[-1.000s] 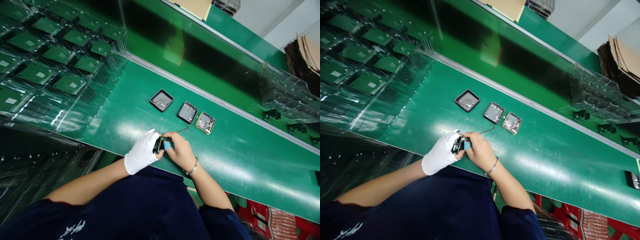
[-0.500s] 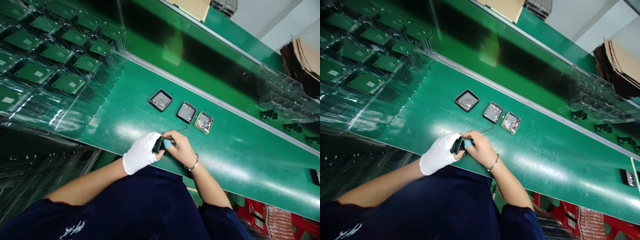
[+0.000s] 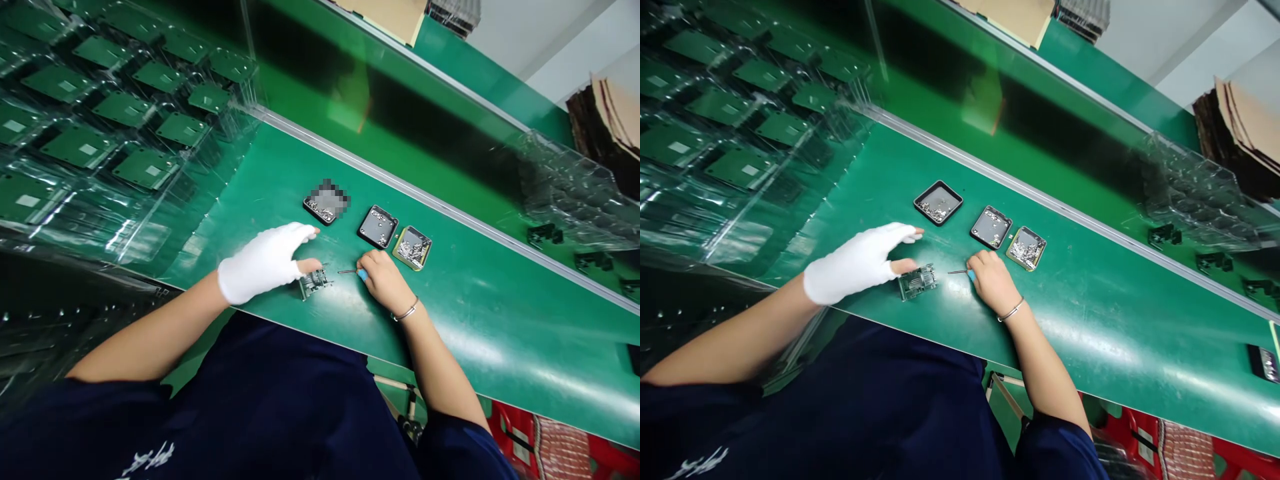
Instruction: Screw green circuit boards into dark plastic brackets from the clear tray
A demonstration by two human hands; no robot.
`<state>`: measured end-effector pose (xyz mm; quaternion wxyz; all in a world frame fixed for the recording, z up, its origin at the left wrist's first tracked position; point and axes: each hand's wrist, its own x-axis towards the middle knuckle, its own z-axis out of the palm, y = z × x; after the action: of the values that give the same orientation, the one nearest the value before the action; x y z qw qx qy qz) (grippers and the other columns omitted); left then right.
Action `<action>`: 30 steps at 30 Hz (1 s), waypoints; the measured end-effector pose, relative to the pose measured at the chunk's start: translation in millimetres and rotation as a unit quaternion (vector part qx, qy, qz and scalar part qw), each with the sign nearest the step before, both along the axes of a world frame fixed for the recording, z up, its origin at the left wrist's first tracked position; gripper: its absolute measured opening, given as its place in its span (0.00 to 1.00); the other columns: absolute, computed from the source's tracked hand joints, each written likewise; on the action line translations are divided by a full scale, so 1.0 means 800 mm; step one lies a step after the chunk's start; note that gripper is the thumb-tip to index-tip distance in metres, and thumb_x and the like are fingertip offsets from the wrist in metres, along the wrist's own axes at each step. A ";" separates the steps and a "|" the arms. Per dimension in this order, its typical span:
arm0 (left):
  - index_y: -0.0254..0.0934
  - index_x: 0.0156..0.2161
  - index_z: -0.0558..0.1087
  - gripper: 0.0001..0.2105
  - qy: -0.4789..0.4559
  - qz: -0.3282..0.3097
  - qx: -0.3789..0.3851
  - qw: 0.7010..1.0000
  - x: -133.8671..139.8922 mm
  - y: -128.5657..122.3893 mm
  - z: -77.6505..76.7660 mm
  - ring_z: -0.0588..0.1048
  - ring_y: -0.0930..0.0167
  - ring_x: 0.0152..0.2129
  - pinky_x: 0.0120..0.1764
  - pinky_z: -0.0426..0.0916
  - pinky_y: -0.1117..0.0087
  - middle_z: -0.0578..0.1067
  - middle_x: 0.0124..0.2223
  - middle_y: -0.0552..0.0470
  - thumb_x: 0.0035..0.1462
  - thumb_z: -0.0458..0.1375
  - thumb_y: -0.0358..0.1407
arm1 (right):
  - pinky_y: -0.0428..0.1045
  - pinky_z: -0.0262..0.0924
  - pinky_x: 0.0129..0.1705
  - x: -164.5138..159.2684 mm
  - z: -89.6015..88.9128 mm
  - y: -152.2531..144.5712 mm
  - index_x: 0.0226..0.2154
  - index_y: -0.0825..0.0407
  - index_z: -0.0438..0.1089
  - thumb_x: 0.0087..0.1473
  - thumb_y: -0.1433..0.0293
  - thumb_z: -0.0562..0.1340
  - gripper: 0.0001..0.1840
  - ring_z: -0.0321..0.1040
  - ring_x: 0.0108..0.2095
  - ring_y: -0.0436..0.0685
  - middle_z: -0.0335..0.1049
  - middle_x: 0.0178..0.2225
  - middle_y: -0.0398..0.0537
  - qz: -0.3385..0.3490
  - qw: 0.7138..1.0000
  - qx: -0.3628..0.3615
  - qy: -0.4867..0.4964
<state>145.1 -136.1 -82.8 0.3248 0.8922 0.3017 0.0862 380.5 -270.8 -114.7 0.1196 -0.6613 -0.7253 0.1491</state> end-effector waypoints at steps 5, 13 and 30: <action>0.31 0.55 0.60 0.36 -0.068 0.056 0.074 0.993 -0.040 -0.061 -0.031 0.71 0.55 0.49 0.50 0.68 0.56 0.71 0.52 0.36 0.46 0.61 0.52 | 0.49 0.62 0.41 -0.017 -0.004 0.002 0.42 0.51 0.65 0.54 0.80 0.52 0.15 0.67 0.37 0.55 0.70 0.36 0.49 0.020 0.983 -0.001 0.183; 0.32 0.49 0.64 0.23 -0.064 0.072 0.127 0.987 -0.027 -0.080 -0.057 0.75 0.56 0.41 0.44 0.71 0.58 0.74 0.43 0.40 0.47 0.60 0.38 | 0.47 0.61 0.43 -0.026 0.009 0.030 0.40 0.50 0.70 0.51 0.83 0.55 0.18 0.70 0.40 0.53 0.72 0.39 0.46 0.060 0.980 -0.103 0.162; 0.28 0.53 0.64 0.27 -0.049 0.038 0.116 0.991 -0.031 -0.075 -0.050 0.75 0.54 0.42 0.45 0.70 0.55 0.74 0.43 0.37 0.49 0.60 0.38 | 0.44 0.49 0.31 -0.040 0.042 0.056 0.33 0.49 0.69 0.45 0.83 0.57 0.15 0.65 0.34 0.51 0.72 0.35 0.41 0.065 0.960 -0.257 0.087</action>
<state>120.2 -196.4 -123.1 0.2296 0.9066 0.3070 0.1761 348.4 -225.9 -81.2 -0.0013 -0.6058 -0.6908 0.3948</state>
